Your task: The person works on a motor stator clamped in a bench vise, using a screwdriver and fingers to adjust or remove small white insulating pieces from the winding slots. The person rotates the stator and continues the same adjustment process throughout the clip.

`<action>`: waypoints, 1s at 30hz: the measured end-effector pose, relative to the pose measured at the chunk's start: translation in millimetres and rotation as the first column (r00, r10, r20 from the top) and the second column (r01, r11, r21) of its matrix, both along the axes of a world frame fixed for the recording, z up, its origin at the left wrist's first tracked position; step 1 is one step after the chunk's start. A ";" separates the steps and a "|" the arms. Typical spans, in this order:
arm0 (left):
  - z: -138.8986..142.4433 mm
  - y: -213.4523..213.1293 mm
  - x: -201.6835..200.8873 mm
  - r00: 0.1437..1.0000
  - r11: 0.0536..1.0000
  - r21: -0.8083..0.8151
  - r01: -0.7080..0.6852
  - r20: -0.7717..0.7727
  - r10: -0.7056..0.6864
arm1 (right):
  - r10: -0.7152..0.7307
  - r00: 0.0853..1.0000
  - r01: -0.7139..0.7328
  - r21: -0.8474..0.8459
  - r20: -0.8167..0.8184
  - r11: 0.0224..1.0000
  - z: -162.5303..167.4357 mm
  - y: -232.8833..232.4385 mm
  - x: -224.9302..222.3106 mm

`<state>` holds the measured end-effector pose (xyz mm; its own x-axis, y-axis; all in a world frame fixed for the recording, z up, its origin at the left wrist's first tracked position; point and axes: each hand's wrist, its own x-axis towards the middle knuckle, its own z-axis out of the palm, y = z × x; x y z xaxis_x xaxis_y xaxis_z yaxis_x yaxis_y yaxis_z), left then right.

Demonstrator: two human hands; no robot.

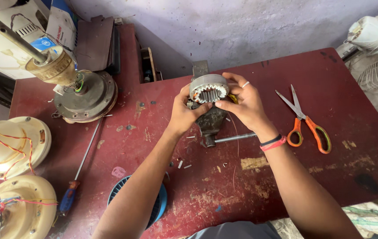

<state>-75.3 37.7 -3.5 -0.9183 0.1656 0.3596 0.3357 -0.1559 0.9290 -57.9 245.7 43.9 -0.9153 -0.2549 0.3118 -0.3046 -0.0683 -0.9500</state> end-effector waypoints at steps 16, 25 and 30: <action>12.8 16.4 4.9 0.996 0.994 0.083 -0.069 0.065 0.063 | -0.529 0.799 0.598 0.285 -0.288 0.749 8.7 -36.5 56.7; 12.9 11.9 3.7 0.991 0.986 -0.093 -0.135 -0.018 0.134 | -0.418 0.710 0.680 0.396 -0.567 0.618 8.5 -37.1 64.8; 14.6 9.7 4.0 0.991 0.985 -0.111 -0.134 -0.046 0.129 | -0.397 0.863 0.505 0.553 -0.312 0.662 -25.8 -13.5 144.4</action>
<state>-71.3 47.4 11.2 -0.9206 0.0858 0.3809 0.3820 -0.0028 0.9241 86.4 232.2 18.0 -0.9227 -0.0031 0.3855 -0.2848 0.6793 -0.6764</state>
